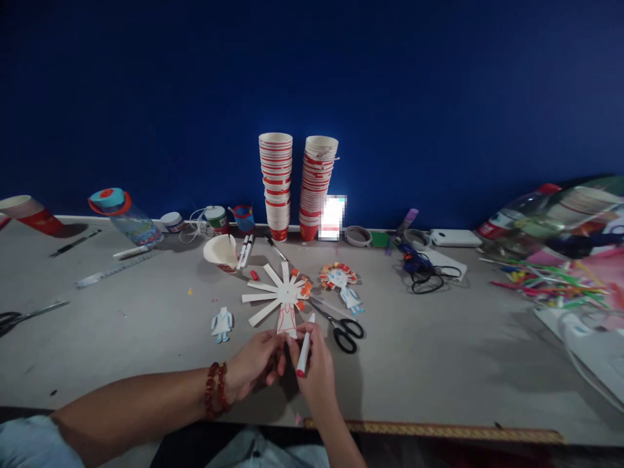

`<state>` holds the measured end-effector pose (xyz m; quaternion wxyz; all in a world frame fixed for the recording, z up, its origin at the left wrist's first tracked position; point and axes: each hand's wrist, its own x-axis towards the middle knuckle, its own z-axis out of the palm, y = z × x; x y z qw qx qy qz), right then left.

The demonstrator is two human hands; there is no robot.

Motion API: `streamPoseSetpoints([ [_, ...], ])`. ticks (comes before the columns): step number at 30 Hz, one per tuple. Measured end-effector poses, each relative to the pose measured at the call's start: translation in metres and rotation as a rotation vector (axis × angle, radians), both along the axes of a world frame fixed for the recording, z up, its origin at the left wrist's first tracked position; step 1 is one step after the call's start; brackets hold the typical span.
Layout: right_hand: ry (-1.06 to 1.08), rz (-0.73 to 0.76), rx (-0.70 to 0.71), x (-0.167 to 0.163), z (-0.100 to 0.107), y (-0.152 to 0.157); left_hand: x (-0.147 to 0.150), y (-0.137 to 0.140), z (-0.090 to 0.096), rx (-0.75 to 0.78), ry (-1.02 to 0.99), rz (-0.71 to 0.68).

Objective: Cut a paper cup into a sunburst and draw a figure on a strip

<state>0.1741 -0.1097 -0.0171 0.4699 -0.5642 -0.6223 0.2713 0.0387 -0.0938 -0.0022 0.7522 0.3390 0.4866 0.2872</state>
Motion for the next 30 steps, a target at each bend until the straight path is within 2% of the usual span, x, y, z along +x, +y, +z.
streamPoseSetpoints([
  [5, 0.044, 0.056, -0.045, 0.0016, -0.0023, 0.0003, -0.0020, 0.0007, 0.0020, 0.001, -0.022, -0.051],
  [8, 0.066, 0.085, -0.074, 0.0014, -0.0008, 0.0000, -0.0030, 0.0005, 0.0049, -0.025, -0.034, -0.011],
  [17, 0.018, 0.036, -0.076, -0.0003, -0.0035, -0.0028, -0.0022, -0.0016, 0.0035, 0.020, 0.008, -0.028],
  [24, 0.000, 0.023, -0.029, 0.0026, -0.0032, -0.0022, -0.0043, 0.0030, 0.0051, -0.010, 0.010, -0.047],
  [30, -0.001, 0.073, -0.041, 0.0030, 0.0004, -0.0019, -0.0066, 0.0061, 0.0068, -0.056, -0.028, -0.113],
])
